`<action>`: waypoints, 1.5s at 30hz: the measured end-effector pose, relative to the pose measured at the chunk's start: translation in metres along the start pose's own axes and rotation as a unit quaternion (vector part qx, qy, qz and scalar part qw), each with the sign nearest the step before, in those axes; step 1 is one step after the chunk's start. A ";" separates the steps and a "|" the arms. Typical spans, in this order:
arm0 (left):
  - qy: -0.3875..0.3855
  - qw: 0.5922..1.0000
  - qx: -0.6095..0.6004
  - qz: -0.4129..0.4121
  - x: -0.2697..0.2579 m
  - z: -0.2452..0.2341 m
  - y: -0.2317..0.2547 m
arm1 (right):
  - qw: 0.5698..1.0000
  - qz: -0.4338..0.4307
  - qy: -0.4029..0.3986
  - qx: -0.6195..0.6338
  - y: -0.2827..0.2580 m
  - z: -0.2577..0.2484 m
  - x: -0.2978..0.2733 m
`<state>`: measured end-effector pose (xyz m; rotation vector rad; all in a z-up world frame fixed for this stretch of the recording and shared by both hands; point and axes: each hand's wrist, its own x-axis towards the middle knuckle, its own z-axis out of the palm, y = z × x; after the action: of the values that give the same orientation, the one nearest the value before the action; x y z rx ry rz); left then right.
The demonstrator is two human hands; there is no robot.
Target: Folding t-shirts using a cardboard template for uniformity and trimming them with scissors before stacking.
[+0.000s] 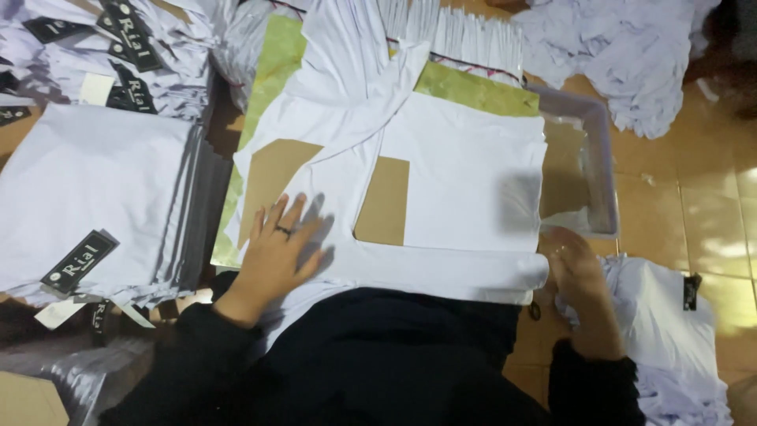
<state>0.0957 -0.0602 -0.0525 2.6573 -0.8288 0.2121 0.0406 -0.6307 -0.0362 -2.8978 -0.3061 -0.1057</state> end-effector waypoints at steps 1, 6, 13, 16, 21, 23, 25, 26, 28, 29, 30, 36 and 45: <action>0.034 0.998 -0.003 -0.058 0.008 0.005 0.000 | 0.981 0.065 -0.035 0.178 -0.017 -0.006 0.016; 0.056 0.984 -0.039 -0.162 0.024 0.036 -0.021 | 0.725 0.231 -0.175 0.625 -0.185 0.013 0.101; 0.102 0.981 0.009 -0.166 0.023 0.050 -0.031 | 0.543 0.163 -0.296 0.769 -0.224 0.150 0.216; 0.083 0.979 -0.026 -0.182 0.025 0.047 -0.037 | 0.509 0.166 -0.250 0.806 -0.217 0.176 0.286; 0.019 0.967 -0.106 -0.230 0.029 0.024 -0.033 | 0.560 0.213 -0.092 0.795 -0.173 0.097 0.378; -0.021 0.946 -0.179 -0.270 0.032 0.013 -0.034 | 0.581 0.168 0.018 0.796 -0.142 0.060 0.402; -0.022 0.941 -0.196 -0.276 0.035 0.009 -0.035 | 0.635 0.112 0.077 0.760 -0.131 0.035 0.396; -0.019 0.936 -0.211 -0.280 0.037 0.007 -0.035 | 0.682 0.052 0.137 0.716 -0.126 0.021 0.394; -0.003 0.934 -0.216 -0.285 0.034 0.019 -0.039 | 0.715 0.063 0.135 0.683 -0.114 -0.008 0.390; 0.014 0.932 -0.219 -0.289 0.032 0.024 -0.040 | 0.745 0.072 0.135 0.650 -0.107 -0.022 0.388; 0.012 0.932 -0.220 -0.288 0.032 0.025 -0.039 | 0.745 0.074 0.135 0.649 -0.101 -0.034 0.382; 0.046 0.927 -0.229 -0.294 0.037 0.021 -0.040 | 0.932 0.216 0.131 0.261 -0.033 -0.063 0.353; 0.093 0.944 -0.207 -0.239 0.021 0.021 -0.041 | 0.939 0.268 0.163 0.138 0.005 -0.017 0.111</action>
<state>0.1368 -0.0476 -0.0786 2.3035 -0.1302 0.1411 0.1495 -0.6169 -0.0104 -2.5186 0.4846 -0.4062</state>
